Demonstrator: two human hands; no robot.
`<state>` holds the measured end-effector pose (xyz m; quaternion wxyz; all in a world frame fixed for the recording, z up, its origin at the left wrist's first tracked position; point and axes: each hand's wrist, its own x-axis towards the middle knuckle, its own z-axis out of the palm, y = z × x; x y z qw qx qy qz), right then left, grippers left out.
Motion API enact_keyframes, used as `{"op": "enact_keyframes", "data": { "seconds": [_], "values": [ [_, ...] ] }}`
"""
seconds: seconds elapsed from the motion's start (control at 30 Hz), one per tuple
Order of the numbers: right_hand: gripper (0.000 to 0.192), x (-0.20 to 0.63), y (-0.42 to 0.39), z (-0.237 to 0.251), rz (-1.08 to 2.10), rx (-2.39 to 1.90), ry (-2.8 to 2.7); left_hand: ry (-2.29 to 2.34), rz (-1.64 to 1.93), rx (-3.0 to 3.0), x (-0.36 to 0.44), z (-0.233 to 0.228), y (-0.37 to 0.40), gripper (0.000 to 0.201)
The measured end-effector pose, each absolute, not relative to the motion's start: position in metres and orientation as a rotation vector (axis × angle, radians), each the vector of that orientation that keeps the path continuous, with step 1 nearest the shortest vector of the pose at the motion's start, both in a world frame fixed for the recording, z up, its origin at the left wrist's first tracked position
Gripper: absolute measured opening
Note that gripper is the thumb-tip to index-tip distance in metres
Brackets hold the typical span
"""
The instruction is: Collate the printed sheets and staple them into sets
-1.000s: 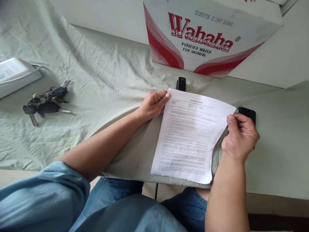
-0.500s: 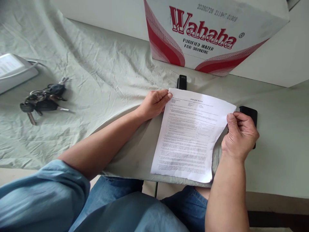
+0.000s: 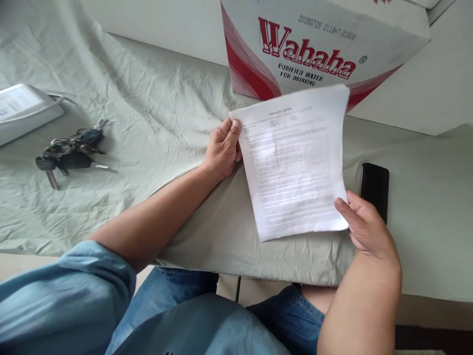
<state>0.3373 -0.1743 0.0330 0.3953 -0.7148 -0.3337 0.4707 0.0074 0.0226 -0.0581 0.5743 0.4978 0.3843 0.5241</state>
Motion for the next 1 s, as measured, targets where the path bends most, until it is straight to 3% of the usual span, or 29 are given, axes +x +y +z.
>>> {"op": "enact_keyframes", "data": {
  "seconds": [0.2, 0.37, 0.5, 0.73, 1.0],
  "values": [
    [0.064, 0.315, -0.173, 0.028, 0.975, -1.599, -0.777, 0.902, 1.323, 1.002, 0.011, -0.061, 0.03, 0.085],
    [0.049, 0.295, -0.156, 0.021, 0.494, -1.463, -0.676, 0.77, 1.305, 1.089, 0.002, -0.052, 0.026, 0.064],
    [0.049, 0.31, -0.159, 0.032, 0.274, -1.358, -0.724, 0.693, 1.231, 1.072, -0.007, -0.042, 0.023, 0.053],
    [0.051, 0.32, -0.173, 0.04, 0.489, -1.32, -0.937, 0.702, 1.018, 1.262, -0.003, -0.044, 0.011, 0.055],
    [0.076, 0.317, -0.171, 0.034, 0.589, -1.443, -0.905, 0.649, 1.027, 1.346, -0.002, -0.044, 0.014, 0.062]
  ]
}}
